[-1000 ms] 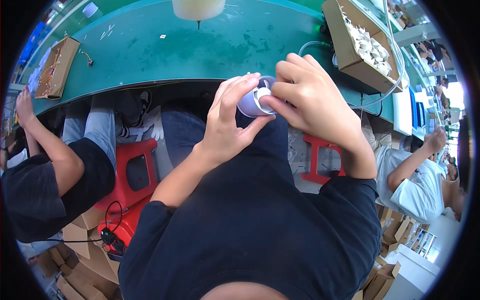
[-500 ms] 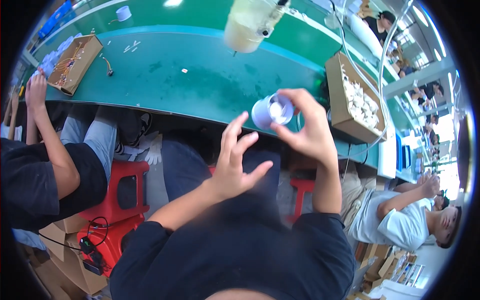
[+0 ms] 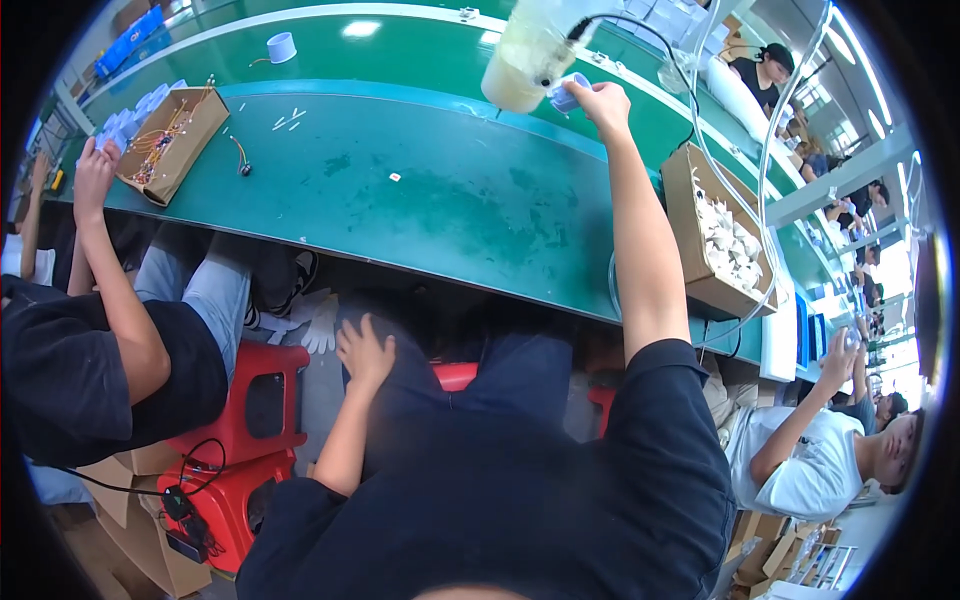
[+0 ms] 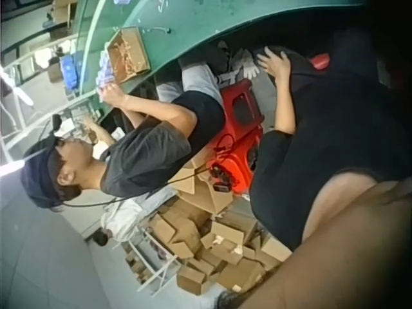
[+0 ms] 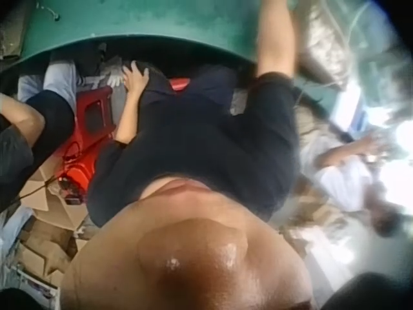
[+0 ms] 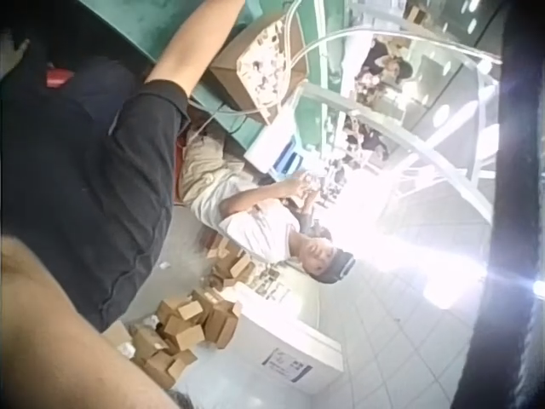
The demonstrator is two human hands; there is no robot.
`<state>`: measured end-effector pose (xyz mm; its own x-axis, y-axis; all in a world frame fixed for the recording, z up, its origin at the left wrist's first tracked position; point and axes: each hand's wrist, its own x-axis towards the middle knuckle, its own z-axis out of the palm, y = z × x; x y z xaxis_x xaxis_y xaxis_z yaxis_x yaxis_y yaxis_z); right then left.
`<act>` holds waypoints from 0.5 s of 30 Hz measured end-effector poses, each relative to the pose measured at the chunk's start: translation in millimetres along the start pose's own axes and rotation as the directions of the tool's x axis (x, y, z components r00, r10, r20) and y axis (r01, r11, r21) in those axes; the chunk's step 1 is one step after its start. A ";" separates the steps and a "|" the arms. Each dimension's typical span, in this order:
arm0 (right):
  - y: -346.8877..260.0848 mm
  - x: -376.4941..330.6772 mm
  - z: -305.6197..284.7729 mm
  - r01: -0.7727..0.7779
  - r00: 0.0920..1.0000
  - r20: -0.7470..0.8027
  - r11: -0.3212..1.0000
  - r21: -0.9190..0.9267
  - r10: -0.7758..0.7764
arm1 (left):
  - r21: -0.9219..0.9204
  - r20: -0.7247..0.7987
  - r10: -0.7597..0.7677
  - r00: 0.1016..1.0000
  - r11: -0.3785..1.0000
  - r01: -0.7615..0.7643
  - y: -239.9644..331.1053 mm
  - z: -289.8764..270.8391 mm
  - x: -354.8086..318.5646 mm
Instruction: The person assembles small fans by applying adhesive inside the fan housings with a dispenser, inserting fan blades into the housings by hand, and placing the assembled fans onto the conveyor belt.
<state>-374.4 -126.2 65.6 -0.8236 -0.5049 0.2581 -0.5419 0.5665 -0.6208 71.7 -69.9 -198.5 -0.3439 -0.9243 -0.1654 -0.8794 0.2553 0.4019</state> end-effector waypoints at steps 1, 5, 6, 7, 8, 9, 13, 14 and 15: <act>-4.4 2.6 5.9 0.014 1.000 0.008 1.000 0.007 -0.014 | -0.003 -0.010 -0.014 1.000 1.000 0.014 -5.8 -1.8 1.0; 22.4 42.6 35.3 0.030 0.998 0.058 0.998 -0.055 -0.027 | -0.016 0.216 -0.225 0.950 0.972 0.234 -13.7 -3.2 6.6; 49.7 64.1 44.9 0.156 0.987 -0.050 0.987 0.039 -0.154 | -0.002 0.225 -0.208 0.952 0.977 0.214 -9.1 -1.8 9.7; 75.4 83.3 56.6 0.288 0.949 -0.165 0.951 0.116 -0.268 | 0.014 0.234 -0.192 0.953 0.981 0.194 -3.9 -0.3 13.2; 108.7 111.9 48.9 0.424 0.881 -0.297 0.893 0.152 -0.367 | 0.019 0.249 -0.153 0.956 0.988 0.154 4.4 3.7 19.9; 105.3 114.0 64.3 0.429 0.885 -0.279 0.887 0.172 -0.373 | 0.024 0.243 -0.181 0.953 0.983 0.181 -0.6 2.0 18.1; 103.9 121.7 96.0 0.401 0.914 -0.228 0.840 0.366 -0.337 | 0.053 0.226 -0.240 0.944 0.971 0.234 -8.0 -1.5 13.2; 110.5 125.5 96.7 0.389 0.920 -0.222 0.827 0.406 -0.324 | 0.057 0.220 -0.234 0.947 0.972 0.226 -7.5 -1.0 14.1; 118.3 127.9 95.9 0.377 0.926 -0.216 0.813 0.445 -0.311 | 0.062 0.214 -0.227 0.950 0.974 0.218 -6.9 -0.6 15.1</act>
<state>-527.7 -186.3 -45.8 -0.6302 -0.5025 0.5919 -0.6762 -0.0196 -0.7365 72.8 -85.9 -203.2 -0.1981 -0.8752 -0.4414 -0.9520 0.0646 0.2992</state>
